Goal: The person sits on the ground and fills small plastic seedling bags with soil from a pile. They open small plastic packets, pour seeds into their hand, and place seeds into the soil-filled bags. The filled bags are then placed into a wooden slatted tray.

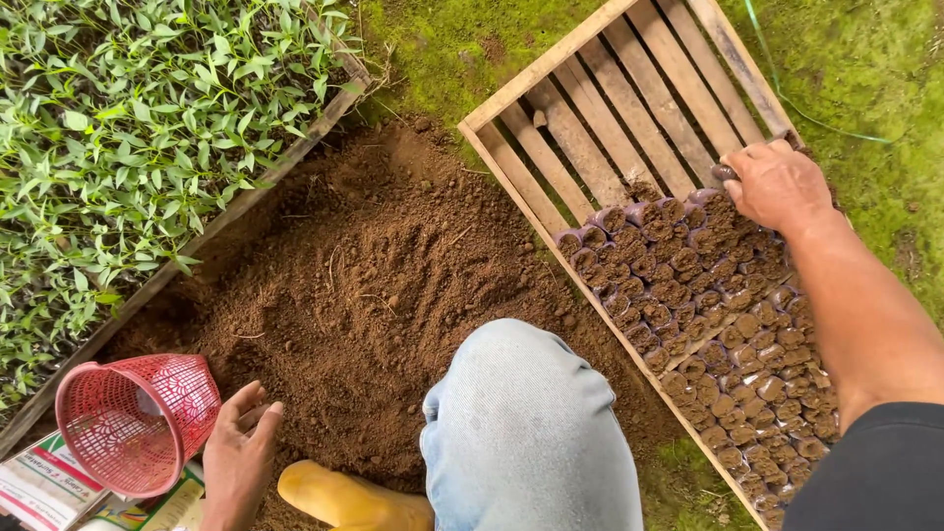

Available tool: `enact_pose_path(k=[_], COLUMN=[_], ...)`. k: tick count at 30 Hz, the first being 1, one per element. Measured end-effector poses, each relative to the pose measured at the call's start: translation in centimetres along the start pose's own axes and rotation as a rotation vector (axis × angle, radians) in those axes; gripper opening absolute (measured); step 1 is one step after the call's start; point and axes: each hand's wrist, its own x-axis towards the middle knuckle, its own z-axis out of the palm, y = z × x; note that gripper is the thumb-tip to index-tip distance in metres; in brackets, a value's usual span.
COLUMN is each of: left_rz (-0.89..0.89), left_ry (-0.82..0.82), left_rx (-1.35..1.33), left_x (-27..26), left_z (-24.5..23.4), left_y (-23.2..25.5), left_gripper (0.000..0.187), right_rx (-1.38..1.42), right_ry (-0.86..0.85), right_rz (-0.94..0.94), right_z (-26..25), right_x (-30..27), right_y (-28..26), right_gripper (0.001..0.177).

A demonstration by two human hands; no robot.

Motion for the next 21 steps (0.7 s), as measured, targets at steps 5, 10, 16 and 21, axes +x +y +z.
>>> enact_pose_path(k=[5,10,16,21], left_rz=[0.004,-0.006,-0.002,-0.023], left_ry=[-0.015,0.001,0.012,0.000], left_rx=[-0.037,-0.082,-0.060,-0.064], left_x=[-0.3,-0.6,-0.3,-0.6], left_z=[0.5,0.3,0.3,0.2], left_y=[0.3,-0.1,-0.6,0.3], left_gripper=[0.056,0.056,0.055,0.055], right_rx=[-0.184,-0.255,-0.276,-0.126], right_ry=[0.072,0.046,0.083,0.321], right_rz=[-0.049,-0.048,-0.010,0.092], right_z=[1.7,2.5,2.3,4.4], right_x=[0.6,0.2,-0.9,-0.9], right_y=[-0.2,-0.6,-0.5,-1.1], right_gripper=[0.036,0.029,0.030,0.018])
